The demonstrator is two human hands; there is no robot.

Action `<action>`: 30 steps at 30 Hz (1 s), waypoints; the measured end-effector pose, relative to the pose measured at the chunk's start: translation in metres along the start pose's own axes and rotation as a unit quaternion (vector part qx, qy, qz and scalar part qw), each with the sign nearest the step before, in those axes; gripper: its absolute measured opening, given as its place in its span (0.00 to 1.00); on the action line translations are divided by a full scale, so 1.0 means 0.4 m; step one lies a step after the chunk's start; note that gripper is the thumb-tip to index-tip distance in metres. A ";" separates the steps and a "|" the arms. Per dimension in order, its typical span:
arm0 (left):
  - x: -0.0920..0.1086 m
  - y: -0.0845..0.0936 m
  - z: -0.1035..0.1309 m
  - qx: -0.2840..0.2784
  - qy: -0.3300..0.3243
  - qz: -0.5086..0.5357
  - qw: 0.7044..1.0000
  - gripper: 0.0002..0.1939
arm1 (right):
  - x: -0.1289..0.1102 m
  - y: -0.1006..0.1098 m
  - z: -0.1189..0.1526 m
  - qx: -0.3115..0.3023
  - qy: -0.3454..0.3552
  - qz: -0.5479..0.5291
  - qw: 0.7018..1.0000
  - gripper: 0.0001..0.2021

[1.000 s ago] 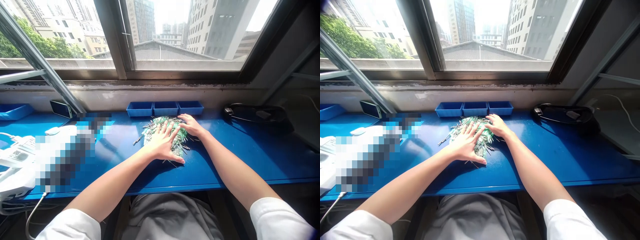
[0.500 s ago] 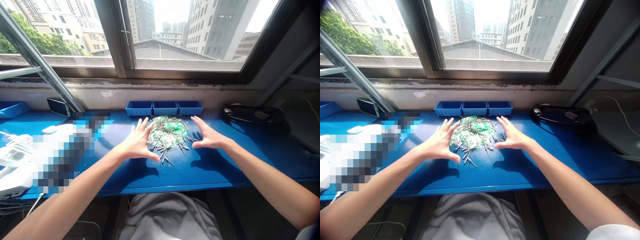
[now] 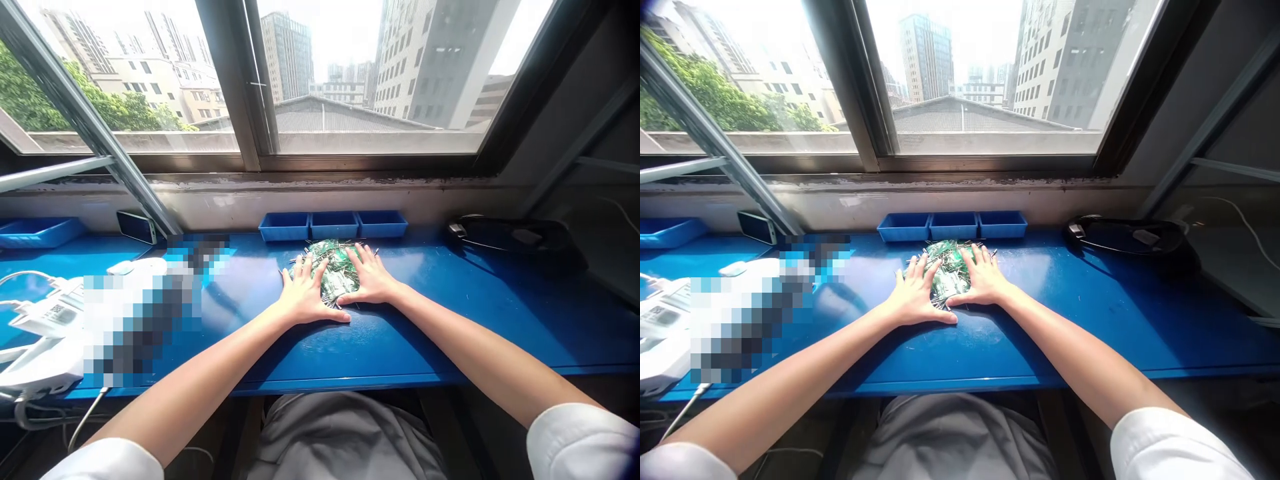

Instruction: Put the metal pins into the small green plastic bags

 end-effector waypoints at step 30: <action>-0.064 0.135 -0.191 0.257 -0.089 0.238 0.932 0.18 | 0.067 0.137 -0.152 0.192 0.039 -0.383 0.903 0.16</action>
Point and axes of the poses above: each hand's wrist, its own z-axis away from the middle knuckle, its own y-axis out of the back of the hand, x = y × z, the point moved 7 cm from there along -z, towards the middle knuckle, and after that the axes turned 2 degrees about -x, right-handed, at the moved point
